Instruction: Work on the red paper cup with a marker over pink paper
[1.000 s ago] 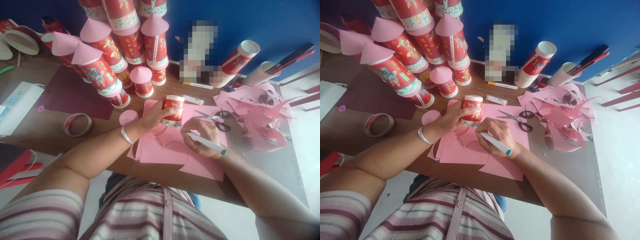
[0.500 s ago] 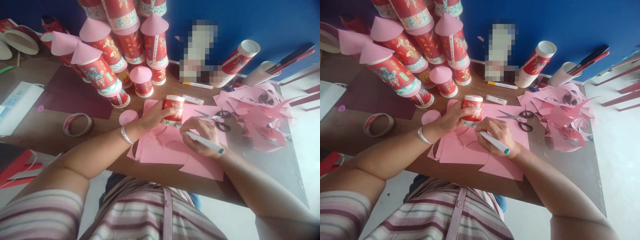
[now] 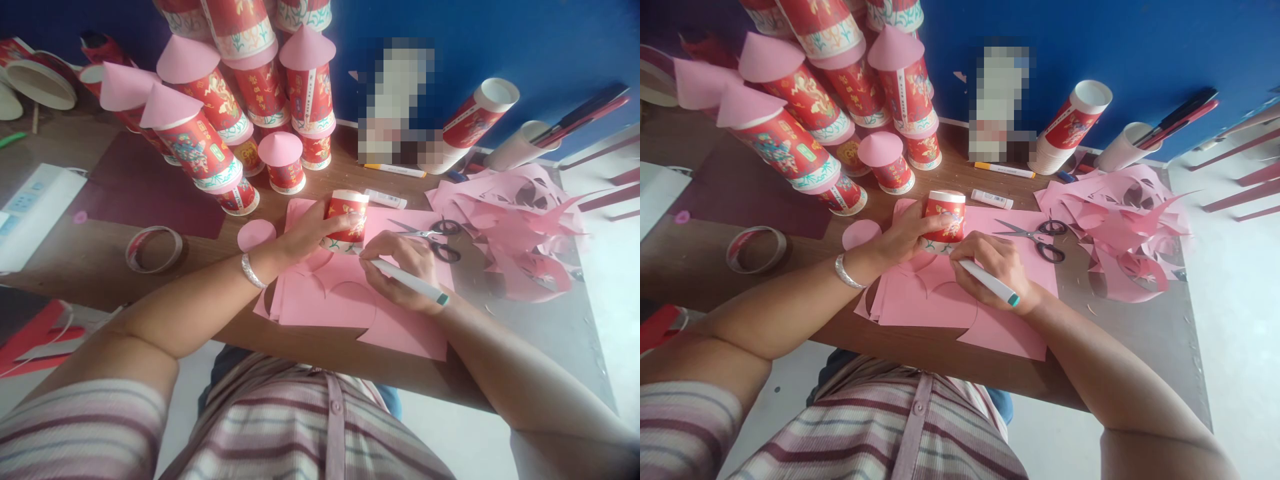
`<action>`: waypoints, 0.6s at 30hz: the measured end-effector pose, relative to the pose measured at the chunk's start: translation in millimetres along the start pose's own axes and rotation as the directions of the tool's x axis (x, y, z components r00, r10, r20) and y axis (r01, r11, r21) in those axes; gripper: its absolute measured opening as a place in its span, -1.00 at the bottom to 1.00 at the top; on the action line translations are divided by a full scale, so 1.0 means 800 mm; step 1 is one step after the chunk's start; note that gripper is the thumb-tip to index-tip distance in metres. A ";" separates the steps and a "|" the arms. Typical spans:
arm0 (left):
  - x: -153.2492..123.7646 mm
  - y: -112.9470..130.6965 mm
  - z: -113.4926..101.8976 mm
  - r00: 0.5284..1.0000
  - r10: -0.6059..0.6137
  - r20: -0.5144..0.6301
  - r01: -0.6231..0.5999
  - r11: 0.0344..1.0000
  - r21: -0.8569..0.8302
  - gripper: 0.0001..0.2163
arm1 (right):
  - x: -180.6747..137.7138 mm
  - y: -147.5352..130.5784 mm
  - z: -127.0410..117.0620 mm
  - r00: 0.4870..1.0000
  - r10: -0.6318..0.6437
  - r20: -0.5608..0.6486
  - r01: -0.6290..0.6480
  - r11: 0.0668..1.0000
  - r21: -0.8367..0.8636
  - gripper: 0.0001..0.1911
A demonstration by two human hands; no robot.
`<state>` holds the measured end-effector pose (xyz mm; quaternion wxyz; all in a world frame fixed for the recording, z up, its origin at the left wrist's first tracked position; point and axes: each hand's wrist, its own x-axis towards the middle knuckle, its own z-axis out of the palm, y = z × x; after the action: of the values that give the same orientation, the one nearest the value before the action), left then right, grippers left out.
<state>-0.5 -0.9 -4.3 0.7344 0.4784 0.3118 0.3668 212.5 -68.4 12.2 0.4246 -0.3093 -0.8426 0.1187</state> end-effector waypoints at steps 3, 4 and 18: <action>0.000 0.000 0.000 1.000 -0.009 0.003 0.009 1.000 0.007 -0.57 | 0.000 0.001 0.000 1.000 0.005 0.000 -0.005 1.000 -0.001 -0.65; 0.000 0.000 0.000 1.000 -0.010 0.005 0.010 1.000 0.008 -0.59 | -0.001 0.002 0.000 1.000 0.006 0.001 -0.006 1.000 -0.002 -0.65; 0.001 -0.002 0.000 1.000 0.002 0.005 -0.002 1.000 -0.008 -0.54 | -0.001 0.004 0.001 1.000 0.014 0.005 -0.014 1.000 -0.018 -0.75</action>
<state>0.3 -0.3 -6.2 0.7369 0.4767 0.3077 0.3675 213.7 -66.5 9.6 0.4188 -0.3188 -0.8425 0.1150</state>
